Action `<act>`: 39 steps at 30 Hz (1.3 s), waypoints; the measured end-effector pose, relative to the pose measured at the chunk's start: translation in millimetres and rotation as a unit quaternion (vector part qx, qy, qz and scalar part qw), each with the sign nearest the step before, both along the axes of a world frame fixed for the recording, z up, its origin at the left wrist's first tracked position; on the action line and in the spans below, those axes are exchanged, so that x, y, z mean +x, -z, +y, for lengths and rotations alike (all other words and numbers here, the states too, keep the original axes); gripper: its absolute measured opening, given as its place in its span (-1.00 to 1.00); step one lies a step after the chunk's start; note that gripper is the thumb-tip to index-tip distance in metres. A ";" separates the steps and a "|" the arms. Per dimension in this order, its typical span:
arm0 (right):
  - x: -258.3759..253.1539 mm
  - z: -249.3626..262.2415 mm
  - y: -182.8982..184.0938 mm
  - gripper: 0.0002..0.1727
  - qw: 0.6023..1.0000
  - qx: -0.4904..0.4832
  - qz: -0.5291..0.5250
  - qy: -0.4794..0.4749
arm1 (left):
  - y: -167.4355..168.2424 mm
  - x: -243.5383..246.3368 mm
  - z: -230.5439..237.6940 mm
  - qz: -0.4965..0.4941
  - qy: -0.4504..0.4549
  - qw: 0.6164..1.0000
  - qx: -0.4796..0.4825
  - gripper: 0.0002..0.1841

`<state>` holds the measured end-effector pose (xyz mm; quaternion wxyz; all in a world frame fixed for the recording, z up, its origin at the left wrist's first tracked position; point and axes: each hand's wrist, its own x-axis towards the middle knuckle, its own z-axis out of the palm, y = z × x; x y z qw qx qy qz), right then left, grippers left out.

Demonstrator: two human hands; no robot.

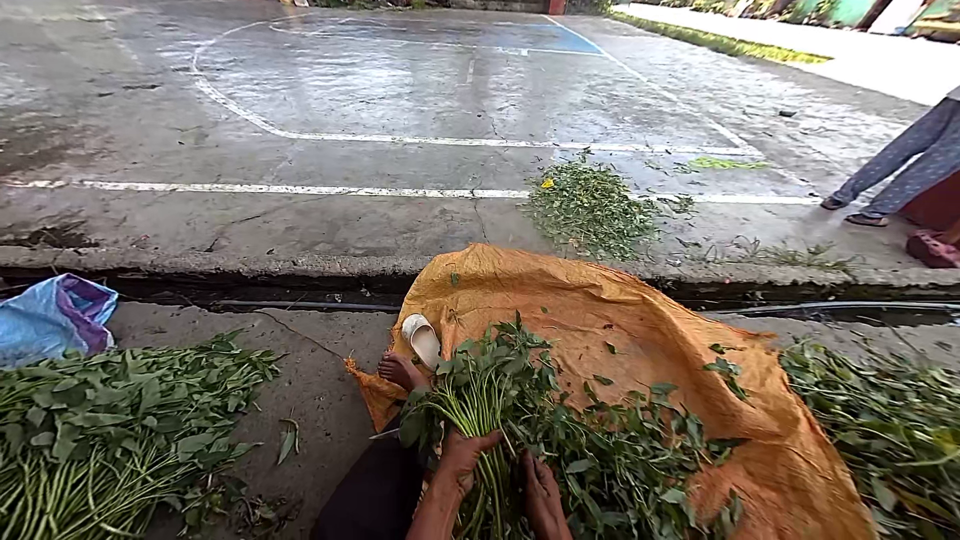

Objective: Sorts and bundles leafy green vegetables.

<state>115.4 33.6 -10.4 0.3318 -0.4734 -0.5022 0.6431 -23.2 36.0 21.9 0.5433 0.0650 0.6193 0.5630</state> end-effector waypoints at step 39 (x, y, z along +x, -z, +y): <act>24.9 37.3 72.4 -0.53 0.765 -0.079 -0.434 -0.470 | -35.9 -90.6 -18.5 -0.017 -0.229 0.920 0.318 -0.62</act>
